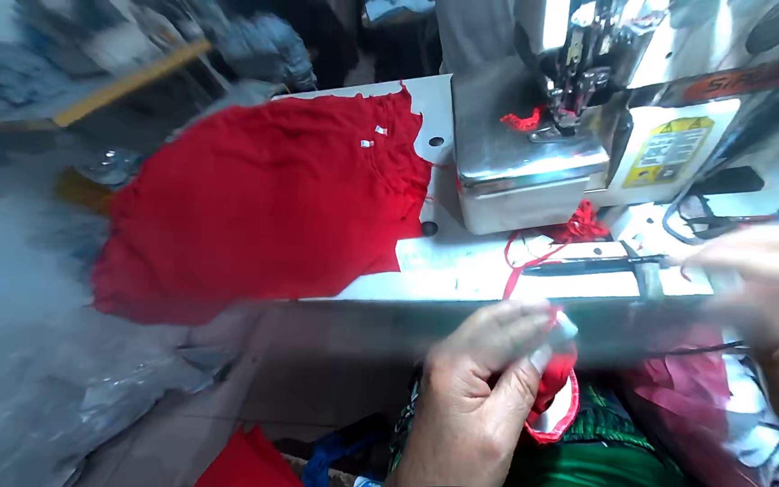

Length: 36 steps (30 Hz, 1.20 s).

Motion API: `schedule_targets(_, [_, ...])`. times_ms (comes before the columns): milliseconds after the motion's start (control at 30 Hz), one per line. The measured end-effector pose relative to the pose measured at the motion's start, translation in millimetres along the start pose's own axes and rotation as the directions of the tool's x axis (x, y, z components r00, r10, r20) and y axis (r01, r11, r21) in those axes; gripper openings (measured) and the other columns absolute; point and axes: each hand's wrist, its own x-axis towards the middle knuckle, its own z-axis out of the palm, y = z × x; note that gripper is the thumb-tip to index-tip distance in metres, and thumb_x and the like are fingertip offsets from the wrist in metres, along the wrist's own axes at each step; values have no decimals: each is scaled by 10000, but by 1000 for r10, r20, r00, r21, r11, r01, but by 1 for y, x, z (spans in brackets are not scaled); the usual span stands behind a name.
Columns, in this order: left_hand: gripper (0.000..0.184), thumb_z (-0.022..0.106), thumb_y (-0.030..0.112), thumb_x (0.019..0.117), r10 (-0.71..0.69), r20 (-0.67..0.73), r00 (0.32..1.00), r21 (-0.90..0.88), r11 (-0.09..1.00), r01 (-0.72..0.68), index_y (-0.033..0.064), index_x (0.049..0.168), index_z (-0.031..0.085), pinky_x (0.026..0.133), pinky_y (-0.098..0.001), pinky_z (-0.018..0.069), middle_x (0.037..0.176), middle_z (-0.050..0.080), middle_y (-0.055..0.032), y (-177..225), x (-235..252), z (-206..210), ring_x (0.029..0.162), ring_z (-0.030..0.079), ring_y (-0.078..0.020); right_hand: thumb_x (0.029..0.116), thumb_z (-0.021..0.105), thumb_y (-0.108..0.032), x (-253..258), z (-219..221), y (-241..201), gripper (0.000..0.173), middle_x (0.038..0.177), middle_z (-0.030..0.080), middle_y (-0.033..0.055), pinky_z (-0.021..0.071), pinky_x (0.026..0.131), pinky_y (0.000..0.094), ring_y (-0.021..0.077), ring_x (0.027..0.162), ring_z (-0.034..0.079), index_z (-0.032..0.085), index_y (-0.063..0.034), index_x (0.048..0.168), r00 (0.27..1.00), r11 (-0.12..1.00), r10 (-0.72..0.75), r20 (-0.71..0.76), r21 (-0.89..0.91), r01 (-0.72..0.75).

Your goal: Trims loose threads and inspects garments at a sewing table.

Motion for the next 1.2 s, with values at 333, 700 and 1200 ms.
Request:
schedule_targets(333, [187,622,72,963,129,18,992,263,956,-129,4,1035,780,958,-173,533,1160,724,-84,2,-6,3,1117,653,-44,975,627,-150,-7,38,-25,122,821,707,-25,517,726,121,-1,794,655,723,-119,906,988,983,-151,14,106,149])
schedule_targets(700, [153,655,134,965,202,52,978,372,905,-207,66,1002,786,775,-100,536,939,679,15,3,-4,-9,879,636,22,1034,529,-301,-6,11,-11,244,910,673,-115,532,707,118,-60,813,625,738,-196,1102,906,932,-32,422,340,-126])
schedule_targets(1200, [160,668,94,922,183,105,977,422,882,-211,4,960,795,812,-80,507,896,715,-43,11,-7,-5,872,645,34,1024,625,-237,-17,12,-24,217,880,722,-65,540,775,117,-69,812,649,748,-63,986,872,743,91,480,550,-380])
